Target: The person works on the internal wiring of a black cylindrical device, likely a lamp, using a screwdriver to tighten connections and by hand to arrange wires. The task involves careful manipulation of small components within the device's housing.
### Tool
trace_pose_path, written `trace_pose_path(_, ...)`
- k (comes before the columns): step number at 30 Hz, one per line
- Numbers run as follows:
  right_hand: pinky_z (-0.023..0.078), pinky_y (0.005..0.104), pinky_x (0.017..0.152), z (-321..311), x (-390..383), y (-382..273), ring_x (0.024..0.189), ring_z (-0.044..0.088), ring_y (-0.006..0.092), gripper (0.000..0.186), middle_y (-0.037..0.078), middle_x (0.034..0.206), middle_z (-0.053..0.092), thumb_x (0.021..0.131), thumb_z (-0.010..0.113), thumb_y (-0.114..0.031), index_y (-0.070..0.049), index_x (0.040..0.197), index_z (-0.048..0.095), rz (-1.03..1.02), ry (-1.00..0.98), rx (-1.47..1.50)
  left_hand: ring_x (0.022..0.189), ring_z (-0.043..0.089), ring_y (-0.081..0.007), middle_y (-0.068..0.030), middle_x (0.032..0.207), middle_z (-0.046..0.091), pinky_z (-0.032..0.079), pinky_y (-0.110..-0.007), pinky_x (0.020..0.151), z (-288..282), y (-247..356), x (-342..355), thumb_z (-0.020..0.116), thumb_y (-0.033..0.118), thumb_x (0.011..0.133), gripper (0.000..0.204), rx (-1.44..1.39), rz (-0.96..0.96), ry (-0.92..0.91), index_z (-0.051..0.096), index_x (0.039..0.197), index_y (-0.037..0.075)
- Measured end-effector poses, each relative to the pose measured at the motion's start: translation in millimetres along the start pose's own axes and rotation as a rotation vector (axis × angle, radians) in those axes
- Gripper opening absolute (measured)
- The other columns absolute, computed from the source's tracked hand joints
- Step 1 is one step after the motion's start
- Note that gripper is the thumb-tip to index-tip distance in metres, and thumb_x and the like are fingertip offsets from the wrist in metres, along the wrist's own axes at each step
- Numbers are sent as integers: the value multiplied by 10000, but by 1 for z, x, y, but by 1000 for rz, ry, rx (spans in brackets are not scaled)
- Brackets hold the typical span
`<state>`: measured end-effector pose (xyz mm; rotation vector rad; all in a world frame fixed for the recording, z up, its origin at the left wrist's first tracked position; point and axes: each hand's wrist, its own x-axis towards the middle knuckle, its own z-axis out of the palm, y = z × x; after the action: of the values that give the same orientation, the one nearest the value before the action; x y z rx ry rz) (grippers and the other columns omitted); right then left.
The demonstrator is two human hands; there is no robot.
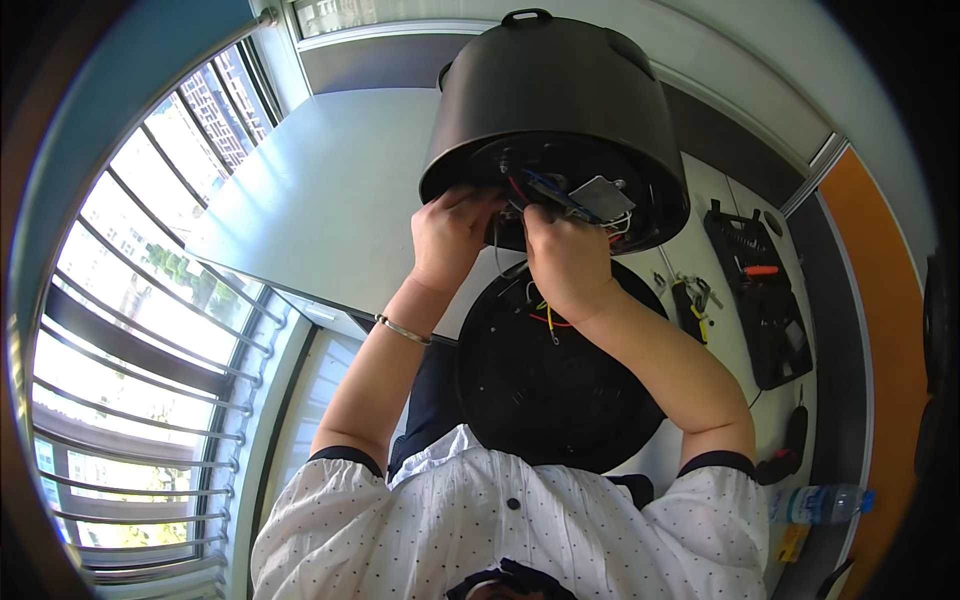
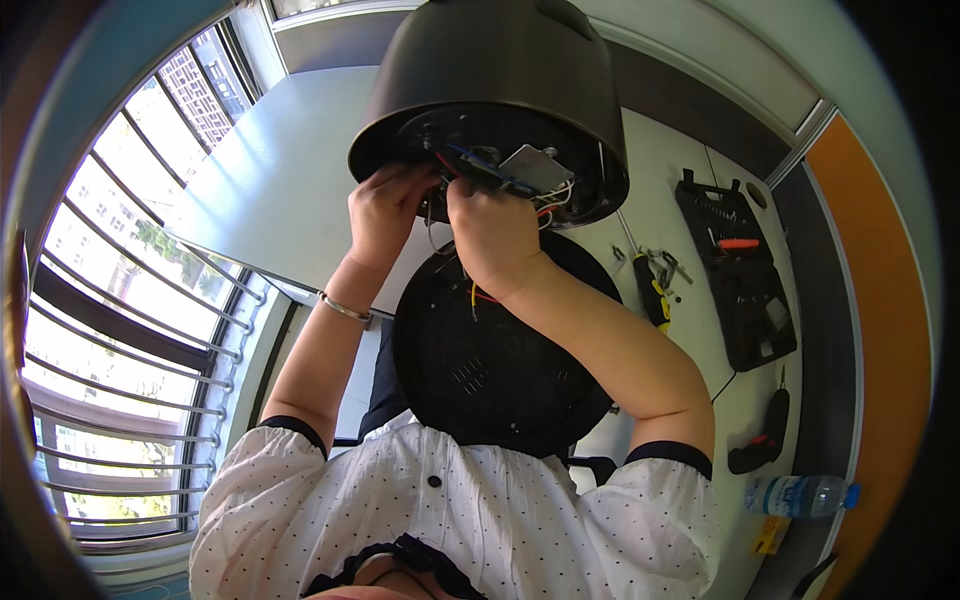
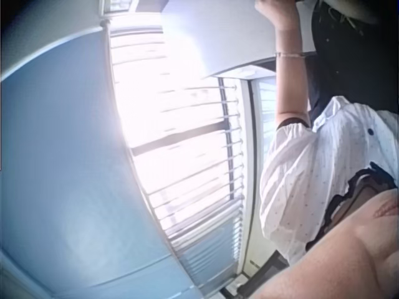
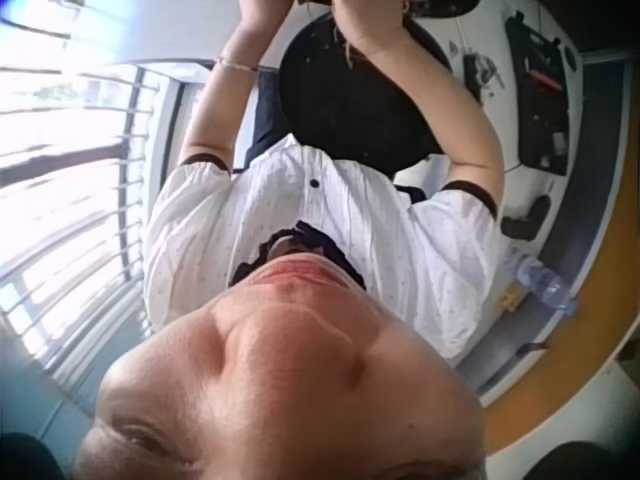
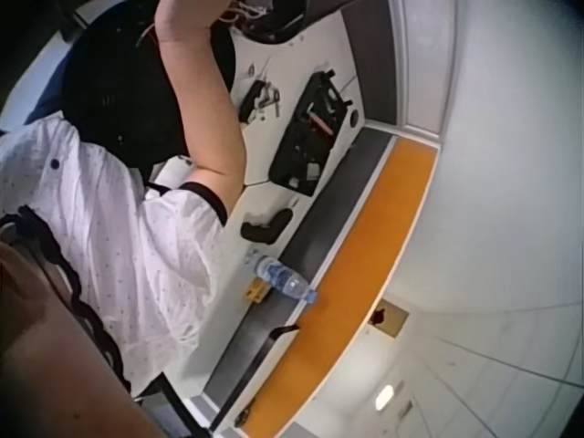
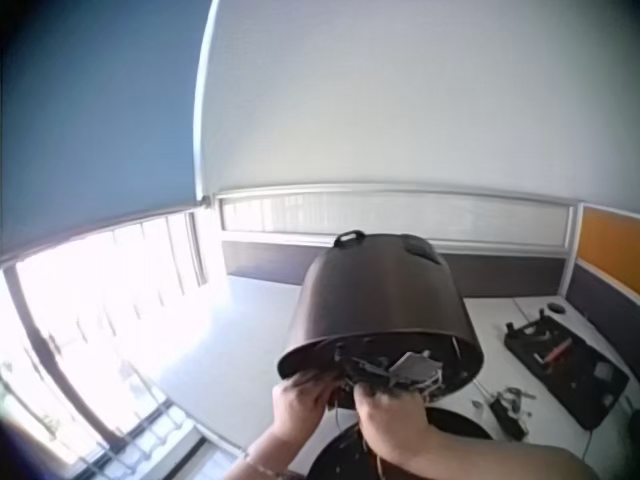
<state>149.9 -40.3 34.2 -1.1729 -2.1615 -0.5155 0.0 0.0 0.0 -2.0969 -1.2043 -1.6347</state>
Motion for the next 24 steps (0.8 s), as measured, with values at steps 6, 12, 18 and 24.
trace_pose_path(6, 483, 337, 461, -1, -1, 1, 516, 593, 247, 35, 93, 578, 559, 729, 544, -25, -45, 739, 517, -20, 34, -2, 617, 597, -246, -83, 717, 615, 488, -318, 554, 3, 5, 2, 688, 61, 694, 112, -25, -7, 24, 683, 805, 72)
trace_pose_path(12, 488, 328, 464, -2, -3, 1, 513, 591, 245, 61, 89, 599, 570, 723, 540, -21, -32, 782, 533, -31, 13, -22, 606, 593, -249, -88, 701, 612, 484, -315, 548, 4, 3, 5, 686, 43, 686, 97, -62, 22, 32, 672, 782, 55)
trace_pose_path(18, 497, 277, 482, -6, -7, -8, 603, 628, 209, 226, 116, 616, 577, 692, 548, -53, 37, 896, 580, -68, 111, -15, 590, 591, -235, -86, 694, 613, 477, -301, 536, 3, -1, 6, 694, 41, 673, 102, -104, 19, 21, 676, 773, 53)
trace_pose_path(24, 466, 297, 525, 14, -15, -6, 506, 575, 238, 256, 138, 587, 566, 792, 516, -24, 74, 1023, 568, 232, -105, 636, 598, 588, -256, -86, 689, 613, 473, -328, 531, 3, 2, 8, 681, 75, 686, 60, -137, -12, 15, 663, 738, 51)
